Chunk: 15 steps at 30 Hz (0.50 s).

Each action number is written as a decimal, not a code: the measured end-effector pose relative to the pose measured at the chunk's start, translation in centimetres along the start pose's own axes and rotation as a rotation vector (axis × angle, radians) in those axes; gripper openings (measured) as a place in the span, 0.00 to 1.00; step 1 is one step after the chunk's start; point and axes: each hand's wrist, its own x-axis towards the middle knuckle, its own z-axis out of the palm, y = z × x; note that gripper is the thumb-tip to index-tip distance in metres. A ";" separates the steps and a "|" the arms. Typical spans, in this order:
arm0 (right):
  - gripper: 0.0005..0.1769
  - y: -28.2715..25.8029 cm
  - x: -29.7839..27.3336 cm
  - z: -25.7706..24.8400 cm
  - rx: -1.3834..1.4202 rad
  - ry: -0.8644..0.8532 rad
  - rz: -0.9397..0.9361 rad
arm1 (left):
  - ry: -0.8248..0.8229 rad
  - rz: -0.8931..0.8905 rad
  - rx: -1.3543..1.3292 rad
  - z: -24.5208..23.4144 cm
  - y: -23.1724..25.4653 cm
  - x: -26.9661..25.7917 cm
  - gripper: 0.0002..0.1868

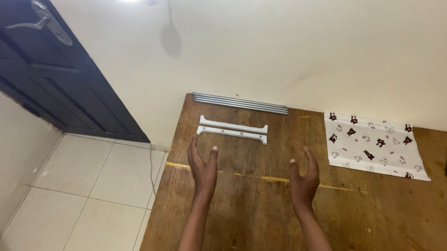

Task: The person disassembles a small fabric-covered shelving unit by removing the top shelf and then taking apart its frame components on a wooden table. They remove metal rods and plastic connectors, fold the fabric, and place the parts on the table.

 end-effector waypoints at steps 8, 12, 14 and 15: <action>0.39 -6.1 -0.9 -10.5 0.111 -0.132 -0.052 | 0.183 0.078 -0.071 -0.2 5.6 -10.2 0.38; 0.39 -7.1 -2.4 -11.7 0.132 -0.263 -0.056 | 0.289 0.127 0.094 -3.0 4.9 -13.7 0.40; 0.40 -7.7 -3.3 -11.3 0.183 -0.332 0.050 | 0.373 0.104 0.152 -5.7 4.3 -15.2 0.41; 0.40 -8.1 -3.9 -10.7 0.195 -0.373 0.043 | 0.407 0.103 0.146 -7.1 4.1 -15.9 0.41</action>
